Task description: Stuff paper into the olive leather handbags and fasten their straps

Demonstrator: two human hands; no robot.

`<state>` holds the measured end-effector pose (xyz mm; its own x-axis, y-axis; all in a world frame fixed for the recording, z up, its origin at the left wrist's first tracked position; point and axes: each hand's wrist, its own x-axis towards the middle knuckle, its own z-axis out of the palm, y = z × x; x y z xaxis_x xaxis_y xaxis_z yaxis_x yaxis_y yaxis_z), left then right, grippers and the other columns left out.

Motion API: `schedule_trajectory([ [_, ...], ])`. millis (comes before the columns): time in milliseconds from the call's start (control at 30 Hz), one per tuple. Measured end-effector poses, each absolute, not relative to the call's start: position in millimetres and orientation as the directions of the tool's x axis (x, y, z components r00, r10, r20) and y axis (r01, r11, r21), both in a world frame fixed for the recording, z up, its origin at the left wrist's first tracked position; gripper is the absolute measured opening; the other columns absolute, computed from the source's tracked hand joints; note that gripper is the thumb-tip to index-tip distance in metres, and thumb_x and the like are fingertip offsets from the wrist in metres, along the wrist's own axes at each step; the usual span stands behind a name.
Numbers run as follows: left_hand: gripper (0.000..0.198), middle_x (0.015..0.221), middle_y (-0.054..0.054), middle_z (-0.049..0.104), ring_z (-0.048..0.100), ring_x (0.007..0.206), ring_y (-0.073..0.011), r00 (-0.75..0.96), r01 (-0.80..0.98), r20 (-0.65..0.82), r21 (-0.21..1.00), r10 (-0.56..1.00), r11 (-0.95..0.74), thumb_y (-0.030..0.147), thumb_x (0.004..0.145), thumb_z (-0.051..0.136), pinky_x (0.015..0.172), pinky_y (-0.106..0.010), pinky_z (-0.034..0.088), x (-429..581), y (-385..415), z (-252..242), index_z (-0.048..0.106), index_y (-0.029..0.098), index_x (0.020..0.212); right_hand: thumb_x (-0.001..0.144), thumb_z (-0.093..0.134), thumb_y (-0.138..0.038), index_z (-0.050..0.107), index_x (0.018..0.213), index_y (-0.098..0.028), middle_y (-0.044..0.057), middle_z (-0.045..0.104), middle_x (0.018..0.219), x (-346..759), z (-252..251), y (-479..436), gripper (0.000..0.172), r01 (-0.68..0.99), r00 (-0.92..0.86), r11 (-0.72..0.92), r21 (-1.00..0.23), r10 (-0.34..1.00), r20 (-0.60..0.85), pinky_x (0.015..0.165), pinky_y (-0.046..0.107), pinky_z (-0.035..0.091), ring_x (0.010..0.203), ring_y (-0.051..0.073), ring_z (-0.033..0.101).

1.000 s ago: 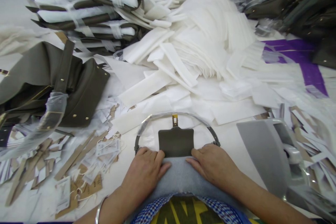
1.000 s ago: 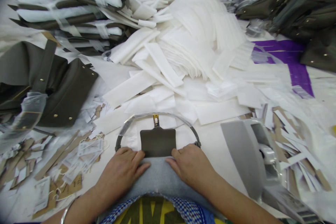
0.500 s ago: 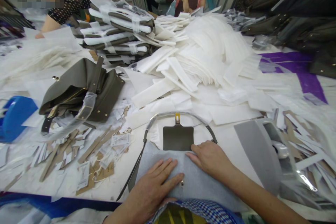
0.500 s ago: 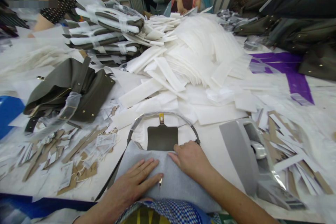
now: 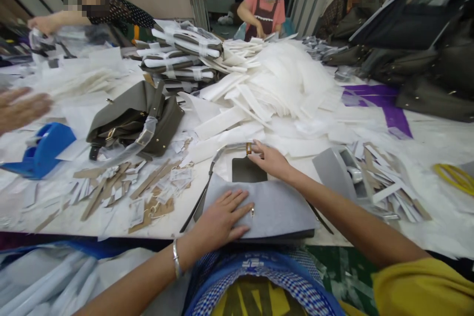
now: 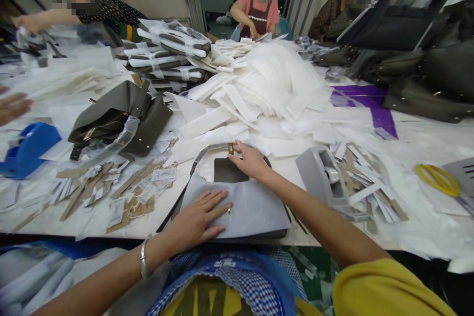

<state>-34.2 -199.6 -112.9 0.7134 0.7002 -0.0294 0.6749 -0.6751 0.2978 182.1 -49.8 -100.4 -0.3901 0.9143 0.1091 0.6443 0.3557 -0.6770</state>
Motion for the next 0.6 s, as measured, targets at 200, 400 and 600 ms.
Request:
schedule_trajectory([
  [200, 0.056, 0.156, -0.011, 0.035, 0.033, 0.144, -0.0275, 0.72, 0.652, 0.052, 0.292, 0.692, -0.7, 0.051, 0.096, 0.046, 0.118, -0.048, 0.027, -35, -201, -113, 0.042, 0.024, 0.144, 0.094, 0.055, -0.024, 0.069, 0.119, -0.026, 0.001, 0.068, 0.123, 201, -81, -108, 0.029, 0.404, -0.593, 0.578, -0.71, 0.756, 0.278, 0.108, 0.034, 0.045, 0.12, 0.019, 0.06],
  [400, 0.051, 0.138, -0.012, 0.055, 0.05, 0.129, -0.026, 0.703, 0.623, 0.167, 0.324, 0.691, -0.712, 0.046, 0.095, 0.05, 0.115, -0.049, 0.032, -34, -204, -113, 0.048, 0.019, 0.139, 0.096, 0.049, -0.016, 0.068, 0.122, -0.023, 0.005, 0.062, 0.133, 223, -104, -168, 0.033, 0.376, -0.782, 0.698, -0.61, 0.592, 0.196, 0.11, 0.034, 0.044, 0.125, 0.017, 0.056],
  [600, 0.049, 0.131, -0.012, 0.061, 0.054, 0.124, -0.0227, 0.658, 0.617, 0.308, 0.302, 0.687, -0.727, 0.046, 0.094, 0.052, 0.114, -0.045, 0.037, -37, -215, -124, 0.052, 0.015, 0.132, 0.093, 0.047, -0.01, 0.067, 0.124, -0.022, 0.008, 0.064, 0.13, 222, -115, -171, 0.039, 0.331, -0.814, 0.773, -0.541, 0.524, 0.25, 0.11, 0.036, 0.044, 0.124, 0.018, 0.058],
])
